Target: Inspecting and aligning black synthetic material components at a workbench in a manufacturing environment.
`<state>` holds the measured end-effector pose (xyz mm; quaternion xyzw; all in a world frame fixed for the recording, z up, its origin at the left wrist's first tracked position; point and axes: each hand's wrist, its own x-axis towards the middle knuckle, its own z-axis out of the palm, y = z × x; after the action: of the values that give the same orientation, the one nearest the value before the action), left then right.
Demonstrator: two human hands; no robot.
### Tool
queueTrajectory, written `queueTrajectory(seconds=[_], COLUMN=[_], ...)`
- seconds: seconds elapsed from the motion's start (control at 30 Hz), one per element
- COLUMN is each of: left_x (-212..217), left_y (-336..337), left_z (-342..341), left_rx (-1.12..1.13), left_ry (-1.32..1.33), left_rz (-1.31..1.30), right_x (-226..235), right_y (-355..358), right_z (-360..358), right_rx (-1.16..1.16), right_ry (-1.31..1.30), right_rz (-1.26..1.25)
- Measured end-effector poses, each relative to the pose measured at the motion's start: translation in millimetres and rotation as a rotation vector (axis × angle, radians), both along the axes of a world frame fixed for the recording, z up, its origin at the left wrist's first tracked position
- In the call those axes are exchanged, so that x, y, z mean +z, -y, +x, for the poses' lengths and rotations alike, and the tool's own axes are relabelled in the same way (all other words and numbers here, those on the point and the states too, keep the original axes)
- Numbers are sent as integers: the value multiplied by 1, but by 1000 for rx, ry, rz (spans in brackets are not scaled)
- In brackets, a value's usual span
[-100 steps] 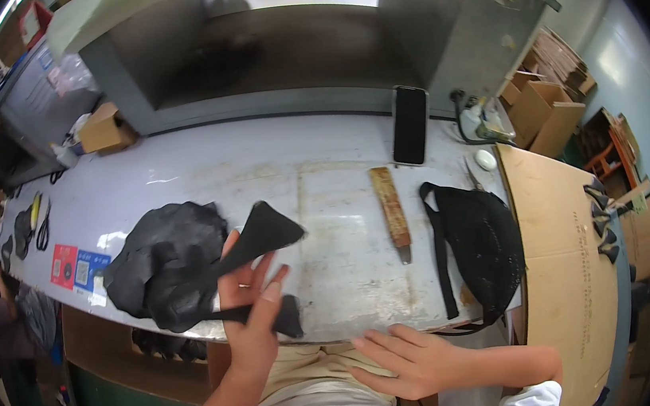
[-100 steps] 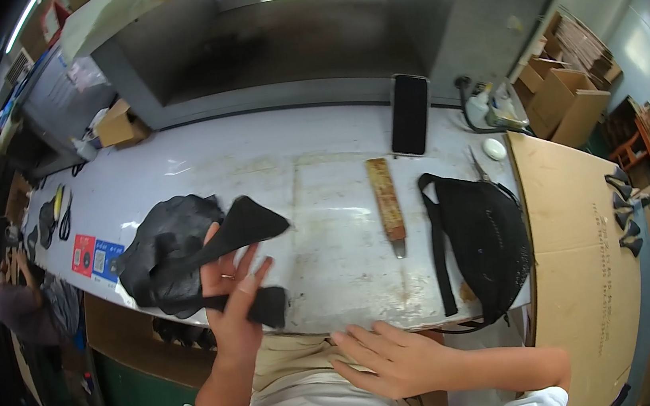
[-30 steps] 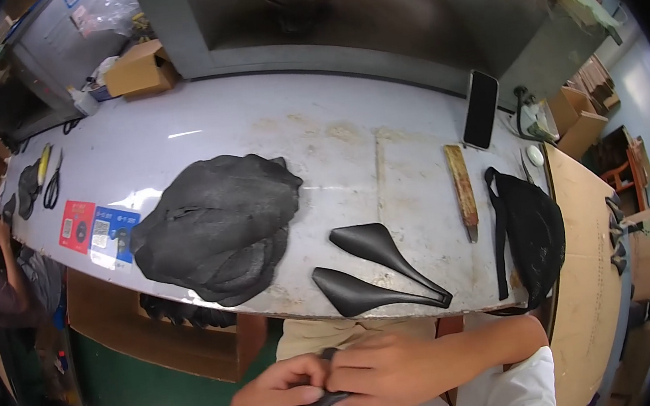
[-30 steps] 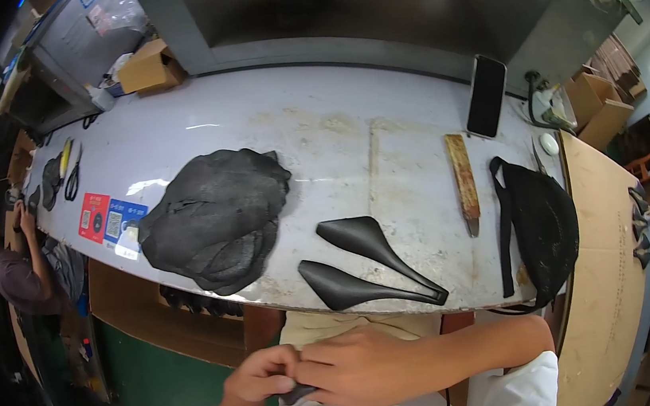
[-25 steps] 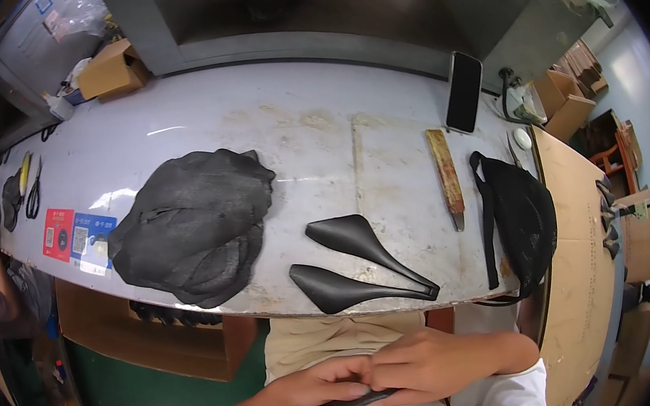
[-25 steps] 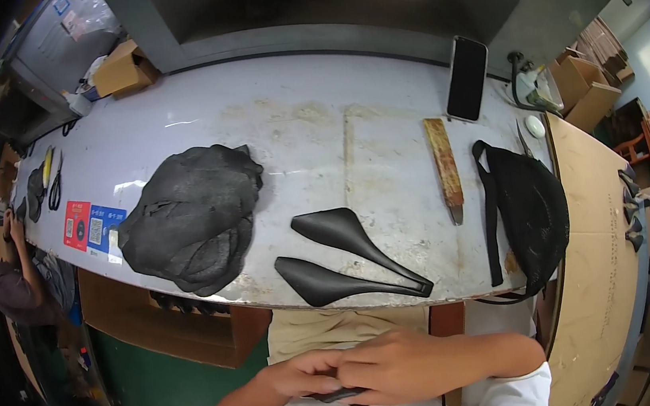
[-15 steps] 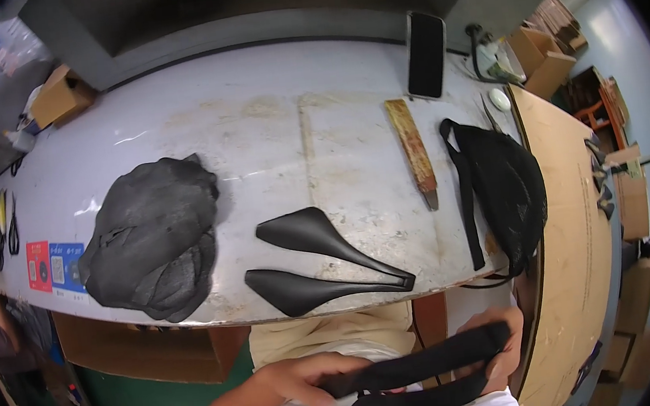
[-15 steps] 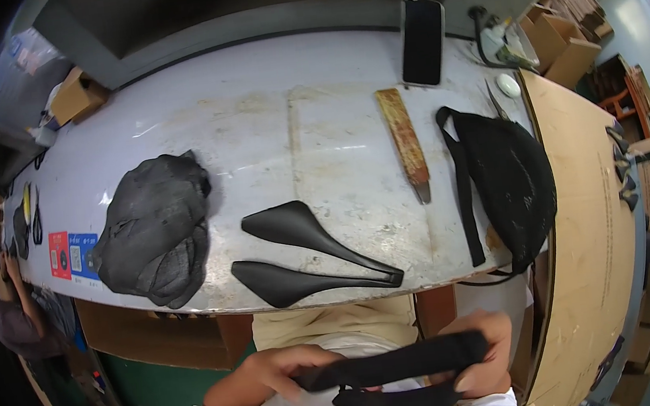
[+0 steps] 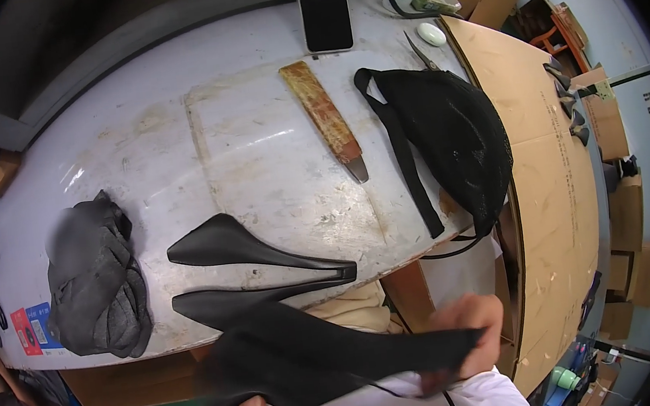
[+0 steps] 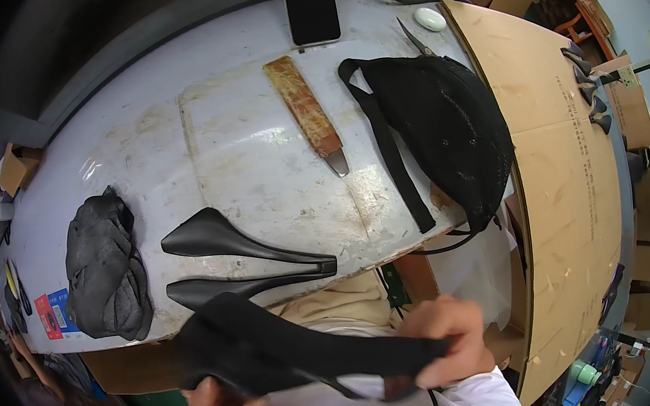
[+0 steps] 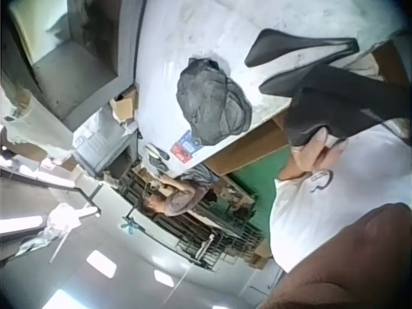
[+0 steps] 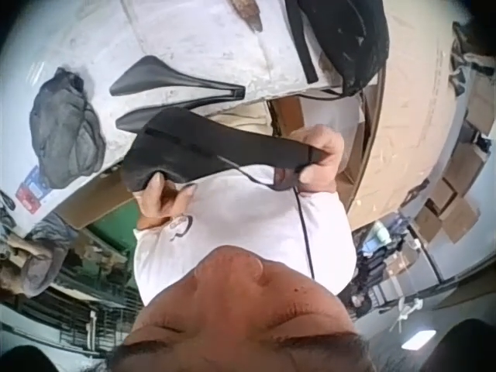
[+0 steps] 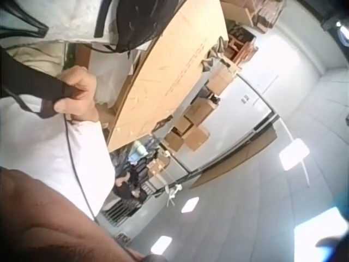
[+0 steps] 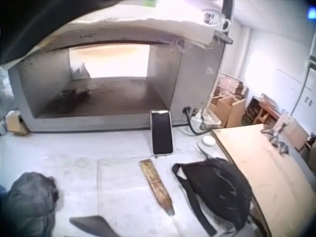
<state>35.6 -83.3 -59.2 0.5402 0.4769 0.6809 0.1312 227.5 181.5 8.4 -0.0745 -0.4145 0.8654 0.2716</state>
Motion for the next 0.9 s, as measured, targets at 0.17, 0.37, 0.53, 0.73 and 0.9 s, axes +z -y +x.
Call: queueTrajectory(seconds=[0.17,0.37,0.53,0.73,0.9], left_x=[62,51,50,50,51], left_y=[-54,-72,-70,-76,-74], left_z=[-45,-69,-88,-96,-100], left_rx=[463,379,330,266,277], left_ry=[-36,172,118,160,114], left_rz=[-726,-760,-810,-743,-738], right_x=[-26,-50,-50,-48,-51], right_y=[0,-1,-2,-2,1], right_z=[-38,-52,-62,-65,-66], right_rx=[-243,-183,-178,-99,-107], right_ry=[737,845,917,942,946], right_rz=[397,523,449,444,479])
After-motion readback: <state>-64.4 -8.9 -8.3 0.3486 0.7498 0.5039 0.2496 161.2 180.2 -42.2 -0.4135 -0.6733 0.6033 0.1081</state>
